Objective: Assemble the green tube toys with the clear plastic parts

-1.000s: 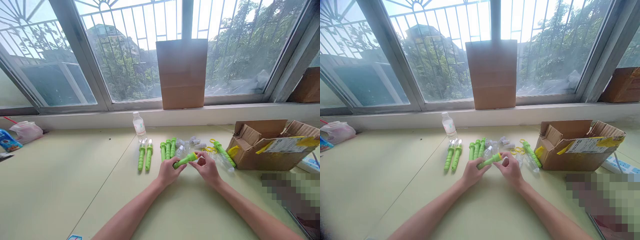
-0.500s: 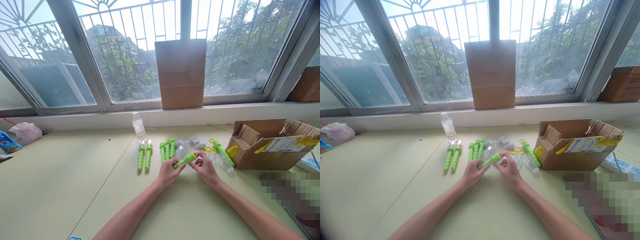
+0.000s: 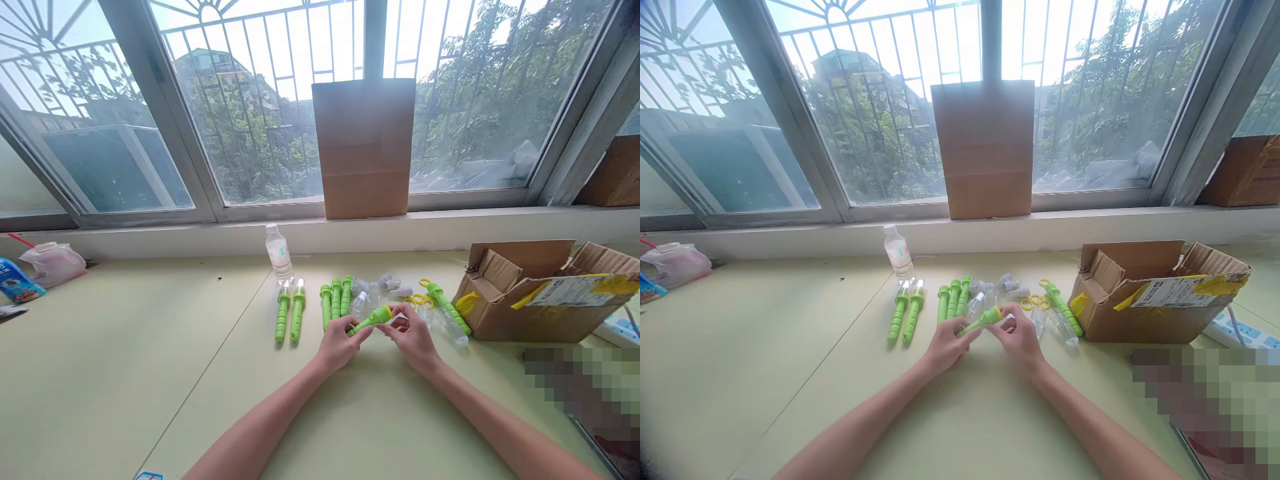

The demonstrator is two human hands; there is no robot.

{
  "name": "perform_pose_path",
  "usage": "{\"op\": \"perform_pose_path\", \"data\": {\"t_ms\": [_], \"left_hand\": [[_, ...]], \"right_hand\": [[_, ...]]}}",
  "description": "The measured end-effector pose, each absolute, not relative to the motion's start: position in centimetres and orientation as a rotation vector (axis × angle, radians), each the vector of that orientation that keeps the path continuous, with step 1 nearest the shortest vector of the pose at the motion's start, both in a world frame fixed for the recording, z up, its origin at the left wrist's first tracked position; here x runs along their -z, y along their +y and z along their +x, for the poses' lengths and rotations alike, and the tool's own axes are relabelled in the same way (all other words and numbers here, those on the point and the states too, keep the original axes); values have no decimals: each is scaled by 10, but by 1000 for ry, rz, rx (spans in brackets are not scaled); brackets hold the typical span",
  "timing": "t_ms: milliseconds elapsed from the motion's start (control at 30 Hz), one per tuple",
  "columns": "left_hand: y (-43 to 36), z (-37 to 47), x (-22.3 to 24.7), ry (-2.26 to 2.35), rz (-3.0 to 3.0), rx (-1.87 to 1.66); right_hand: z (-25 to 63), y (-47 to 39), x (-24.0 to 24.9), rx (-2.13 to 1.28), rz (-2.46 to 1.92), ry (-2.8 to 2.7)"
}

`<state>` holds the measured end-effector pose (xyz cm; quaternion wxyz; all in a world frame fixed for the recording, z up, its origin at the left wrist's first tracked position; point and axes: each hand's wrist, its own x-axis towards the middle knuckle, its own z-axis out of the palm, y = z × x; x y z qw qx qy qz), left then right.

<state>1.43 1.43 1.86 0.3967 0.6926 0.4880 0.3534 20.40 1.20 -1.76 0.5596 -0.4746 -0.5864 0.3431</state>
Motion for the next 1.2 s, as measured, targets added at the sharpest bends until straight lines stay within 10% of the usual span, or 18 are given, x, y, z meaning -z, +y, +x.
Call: {"op": "perform_pose_path", "data": {"t_ms": [1200], "left_hand": [[10, 13, -32, 1101, 1428, -695]], "right_hand": [[204, 7, 10, -694, -1205, -1486]]}}
